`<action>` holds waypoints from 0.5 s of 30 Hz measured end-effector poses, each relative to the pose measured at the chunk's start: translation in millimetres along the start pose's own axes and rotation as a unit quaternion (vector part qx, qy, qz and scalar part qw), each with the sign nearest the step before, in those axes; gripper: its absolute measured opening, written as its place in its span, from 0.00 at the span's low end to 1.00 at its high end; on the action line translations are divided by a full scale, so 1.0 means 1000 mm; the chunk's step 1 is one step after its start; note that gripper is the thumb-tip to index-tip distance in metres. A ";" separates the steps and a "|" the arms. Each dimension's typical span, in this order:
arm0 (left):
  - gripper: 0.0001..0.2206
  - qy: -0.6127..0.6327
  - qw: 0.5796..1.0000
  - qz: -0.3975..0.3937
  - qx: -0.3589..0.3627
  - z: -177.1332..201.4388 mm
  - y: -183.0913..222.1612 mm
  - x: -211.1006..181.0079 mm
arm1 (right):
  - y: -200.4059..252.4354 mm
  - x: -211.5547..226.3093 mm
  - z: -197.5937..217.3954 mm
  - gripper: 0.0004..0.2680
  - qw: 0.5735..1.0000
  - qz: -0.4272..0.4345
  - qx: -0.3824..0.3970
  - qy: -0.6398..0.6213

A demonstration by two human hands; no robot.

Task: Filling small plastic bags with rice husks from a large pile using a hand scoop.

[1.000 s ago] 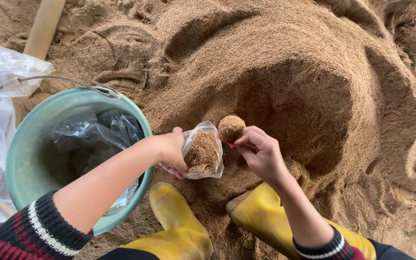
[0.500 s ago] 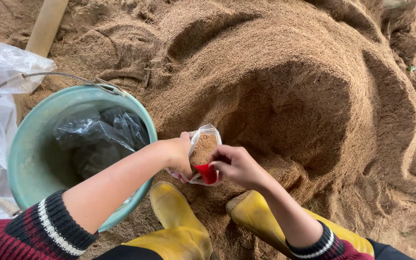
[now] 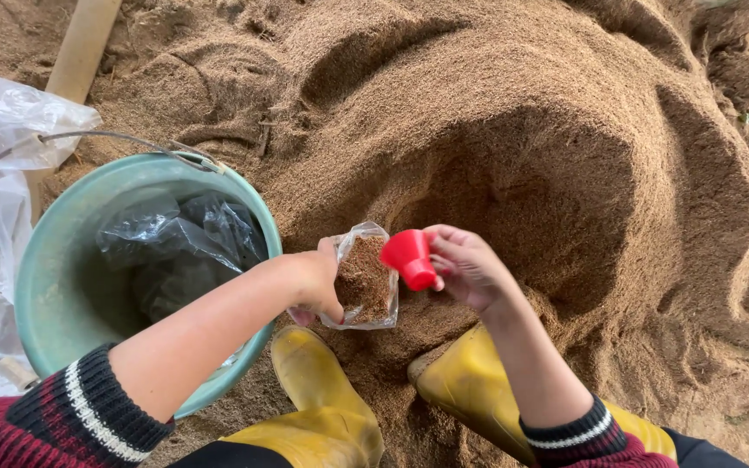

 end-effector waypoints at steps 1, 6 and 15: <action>0.40 -0.007 1.000 0.008 -0.017 0.001 0.002 0.000 | 0.000 0.008 0.012 0.12 0.997 0.030 -0.044 0.059; 0.39 -0.033 0.994 -0.023 -0.097 0.004 -0.006 -0.002 | 0.016 -0.006 0.058 0.05 0.823 0.018 -0.254 0.507; 0.38 -0.045 0.992 -0.023 -0.112 0.002 -0.026 0.011 | -0.054 -0.029 0.085 0.05 0.723 0.040 -0.252 0.642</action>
Point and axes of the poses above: each hand's wrist, its own y-axis away from the middle knuckle, its own z-axis out of the back of the hand, x = y × z, the point moved 2 cm from there along -y, towards the middle knuckle, and after that the axes turned 10 degrees about -z, right-handed, at the moved point
